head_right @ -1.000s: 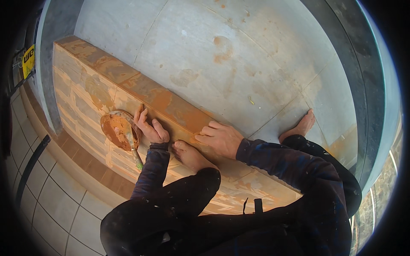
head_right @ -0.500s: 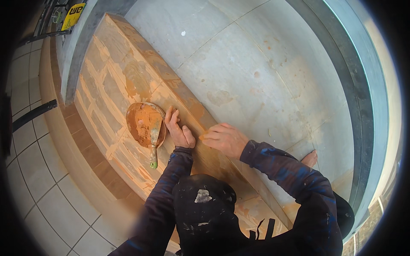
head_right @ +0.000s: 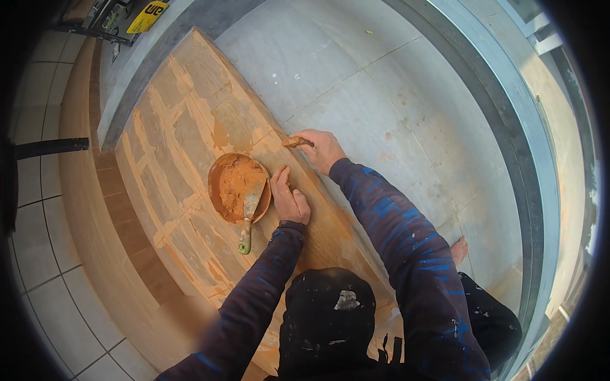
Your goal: The person applies grout to the edges of a tiled ledge using a small piece of tile as a spreader. They alternate between picking up grout from a bowl with a putty knife and using the tile piece to press it into the joints.
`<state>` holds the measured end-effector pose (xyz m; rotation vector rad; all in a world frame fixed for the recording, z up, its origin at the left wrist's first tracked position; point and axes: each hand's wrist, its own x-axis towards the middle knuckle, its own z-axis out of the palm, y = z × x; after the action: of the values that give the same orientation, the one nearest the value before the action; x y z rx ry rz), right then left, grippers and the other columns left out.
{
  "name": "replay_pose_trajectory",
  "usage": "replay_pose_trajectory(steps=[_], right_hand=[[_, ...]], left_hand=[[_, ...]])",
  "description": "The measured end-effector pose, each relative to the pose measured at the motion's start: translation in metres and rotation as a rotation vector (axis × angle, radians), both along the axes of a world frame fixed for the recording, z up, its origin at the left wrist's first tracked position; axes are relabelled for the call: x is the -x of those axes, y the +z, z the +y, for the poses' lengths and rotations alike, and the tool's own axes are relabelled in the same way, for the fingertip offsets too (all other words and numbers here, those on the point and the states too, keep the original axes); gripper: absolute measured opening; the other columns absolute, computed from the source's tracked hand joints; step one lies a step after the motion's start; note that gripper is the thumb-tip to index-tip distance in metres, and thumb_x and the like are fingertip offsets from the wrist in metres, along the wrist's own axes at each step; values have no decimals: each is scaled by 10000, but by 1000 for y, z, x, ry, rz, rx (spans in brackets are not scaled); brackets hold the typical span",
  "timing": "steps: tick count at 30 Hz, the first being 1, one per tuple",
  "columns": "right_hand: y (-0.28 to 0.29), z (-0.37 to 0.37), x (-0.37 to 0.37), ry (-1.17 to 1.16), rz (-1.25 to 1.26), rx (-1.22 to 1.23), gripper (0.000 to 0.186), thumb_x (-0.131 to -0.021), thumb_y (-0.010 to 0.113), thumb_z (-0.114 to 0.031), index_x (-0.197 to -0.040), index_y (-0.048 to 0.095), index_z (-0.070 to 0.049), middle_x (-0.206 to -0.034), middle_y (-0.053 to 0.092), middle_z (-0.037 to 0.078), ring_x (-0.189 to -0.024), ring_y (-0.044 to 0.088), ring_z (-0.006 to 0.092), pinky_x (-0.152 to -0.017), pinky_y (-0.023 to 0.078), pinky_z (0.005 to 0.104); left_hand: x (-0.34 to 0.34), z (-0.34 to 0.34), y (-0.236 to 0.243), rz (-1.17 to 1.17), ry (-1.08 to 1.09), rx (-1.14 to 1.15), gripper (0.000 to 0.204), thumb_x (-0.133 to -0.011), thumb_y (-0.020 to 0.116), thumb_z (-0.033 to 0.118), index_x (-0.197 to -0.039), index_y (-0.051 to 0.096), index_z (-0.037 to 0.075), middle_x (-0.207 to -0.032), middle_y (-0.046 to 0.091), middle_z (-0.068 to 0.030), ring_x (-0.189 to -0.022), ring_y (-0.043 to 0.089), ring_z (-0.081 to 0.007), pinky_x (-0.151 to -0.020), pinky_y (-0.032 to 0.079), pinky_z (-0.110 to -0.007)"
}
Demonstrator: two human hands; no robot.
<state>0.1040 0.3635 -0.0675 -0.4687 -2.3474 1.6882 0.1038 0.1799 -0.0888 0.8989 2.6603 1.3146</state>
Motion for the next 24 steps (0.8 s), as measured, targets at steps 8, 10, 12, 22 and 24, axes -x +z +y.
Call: replay_pose_trajectory(steps=[8,10,12,22,24], right_hand=[[55,-11,-180,491,-270,32,261,-876,662,-29,-1128,707,-75,-1019,727,153,-917,688,354,-804,548,401],[98,2,-215,715,-429,-108,239,-865,683,-51,-1093,719,-111,-1023,723,107,-968,659,351,-842,529,446],[158,32,-237,766,-537,-279,259,-831,711,-48,-1081,717,-112,-996,703,97,-964,647,355,-849,523,450],[269,80,-257,351,-658,-481,192,-779,792,-54,-910,656,-16,-823,660,134,-747,642,332,-704,518,398],[254,75,-274,227,-488,-384,189,-794,796,-52,-908,651,-10,-834,665,133,-724,642,303,-688,518,362]], left_hand=[[0,-12,0,-50,37,-85,555,-812,426,46,-1360,465,-29,-1408,450,-260,-1240,489,-406,-1024,443,-450],[4,-16,5,-79,38,-89,547,-829,445,71,-1363,454,-46,-1397,438,-294,-1275,453,-465,-1104,378,-504],[-5,0,1,-55,3,-80,507,-850,454,70,-1343,468,-46,-1383,451,-282,-1263,461,-460,-1094,389,-494],[-7,-7,6,4,4,-156,308,-865,501,19,-1162,563,-28,-1147,573,-203,-1063,586,-350,-961,468,-387],[-28,-23,2,-304,55,-300,204,-964,524,84,-1134,578,-16,-1109,624,-148,-997,625,-274,-916,499,-347]])
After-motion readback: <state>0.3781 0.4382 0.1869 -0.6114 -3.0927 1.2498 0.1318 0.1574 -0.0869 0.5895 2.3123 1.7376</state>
